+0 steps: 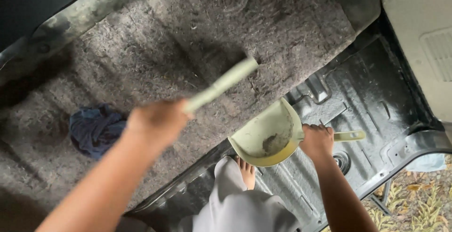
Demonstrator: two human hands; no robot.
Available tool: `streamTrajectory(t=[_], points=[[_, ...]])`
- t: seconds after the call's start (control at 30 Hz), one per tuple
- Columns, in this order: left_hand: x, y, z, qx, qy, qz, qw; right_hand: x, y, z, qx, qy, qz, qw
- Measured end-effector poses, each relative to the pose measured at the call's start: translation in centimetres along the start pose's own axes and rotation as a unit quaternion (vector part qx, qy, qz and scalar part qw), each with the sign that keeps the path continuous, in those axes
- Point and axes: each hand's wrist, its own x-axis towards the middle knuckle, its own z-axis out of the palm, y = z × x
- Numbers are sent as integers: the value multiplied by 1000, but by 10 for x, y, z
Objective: The person sweeps debris from the car's carpeted floor mat into a dustpan using a small brush. They then lift the mat to sweep the underlying floor area and wipe it with a blue cloth.
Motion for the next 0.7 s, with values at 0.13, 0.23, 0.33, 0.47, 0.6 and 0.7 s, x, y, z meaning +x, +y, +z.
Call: streamTrajectory(t=[0.13,0.23,0.33,0.47,0.6,0.7], points=[[-34,17,-13,135,-33,115,984,-4,-2,-5,1,38,-4,999],[-46,16,-31,163,-12,111,980,-4,-1,0,-10,31,0,999],[-29,4,-41,160,71,67,982,-3,-2,-5,0,39,-7,999],[0,0,-4,143,85,87,982,-4,-7,-19,5,-11,3,1000],[-26,15,4,137,-4,147,980,-4,-4,-17,-4,0,0,1000],[-43,18,-12,173,-11,119,978,0,0,-7,-2,-11,-5,1000]])
